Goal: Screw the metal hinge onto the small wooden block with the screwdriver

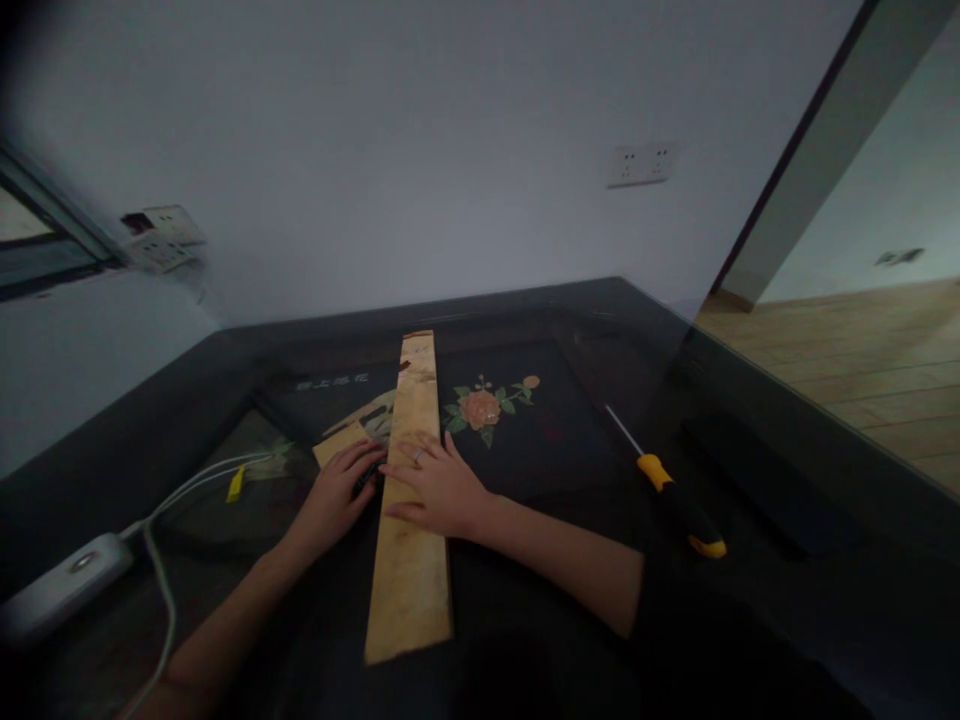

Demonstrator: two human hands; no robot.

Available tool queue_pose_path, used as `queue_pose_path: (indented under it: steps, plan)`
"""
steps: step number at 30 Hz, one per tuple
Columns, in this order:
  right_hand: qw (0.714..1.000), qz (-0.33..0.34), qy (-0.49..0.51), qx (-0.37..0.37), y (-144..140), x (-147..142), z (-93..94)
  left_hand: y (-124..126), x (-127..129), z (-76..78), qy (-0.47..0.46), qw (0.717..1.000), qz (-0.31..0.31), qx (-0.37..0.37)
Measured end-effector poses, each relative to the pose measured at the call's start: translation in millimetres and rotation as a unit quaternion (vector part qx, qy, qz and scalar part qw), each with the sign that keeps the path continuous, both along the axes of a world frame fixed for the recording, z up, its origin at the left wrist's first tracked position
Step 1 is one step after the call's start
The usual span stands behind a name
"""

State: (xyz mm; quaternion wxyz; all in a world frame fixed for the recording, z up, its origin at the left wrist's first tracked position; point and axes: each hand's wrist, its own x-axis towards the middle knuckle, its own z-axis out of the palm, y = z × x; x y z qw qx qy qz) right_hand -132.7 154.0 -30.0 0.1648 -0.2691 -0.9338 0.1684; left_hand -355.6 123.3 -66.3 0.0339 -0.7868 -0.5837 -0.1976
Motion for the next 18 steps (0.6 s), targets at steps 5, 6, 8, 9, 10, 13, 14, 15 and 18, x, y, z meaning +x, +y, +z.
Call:
queue_pose_path:
  steps: [5,6,8,9,10,13,14,15,18]
  plan:
    - [0.998,-0.058,0.037,0.008,-9,79,13.6,0,1,4.9,-0.009,1.0,-0.004,0.008]
    - [0.995,-0.086,0.041,0.021,-12,102,13.9,0,1,6.2,-0.01,1.0,-0.001,0.009]
    - [0.984,-0.166,0.026,0.061,-17,154,10.2,0,2,8.6,-0.006,1.0,0.008,0.007]
    - [0.974,-0.21,0.012,0.088,-21,180,6.2,0,2,9.5,-0.003,1.0,0.014,0.004]
    - [0.96,-0.255,-0.005,0.112,-24,205,0.8,-1,3,10.4,0.0,1.0,0.02,-0.001]
    - [0.928,-0.343,-0.055,0.136,-35,266,-20.4,-2,6,12.7,0.003,0.999,0.036,-0.016]
    - [0.924,-0.355,-0.057,0.128,-39,279,-27.5,-3,7,13.5,0.002,0.999,0.04,-0.02]
    - [0.925,-0.359,-0.051,0.117,-42,289,-33.7,-3,8,14.2,0.001,0.999,0.044,-0.023]
    - [0.93,-0.359,-0.048,0.056,-47,295,-43.3,-4,11,15.7,-0.003,0.998,0.056,-0.027]
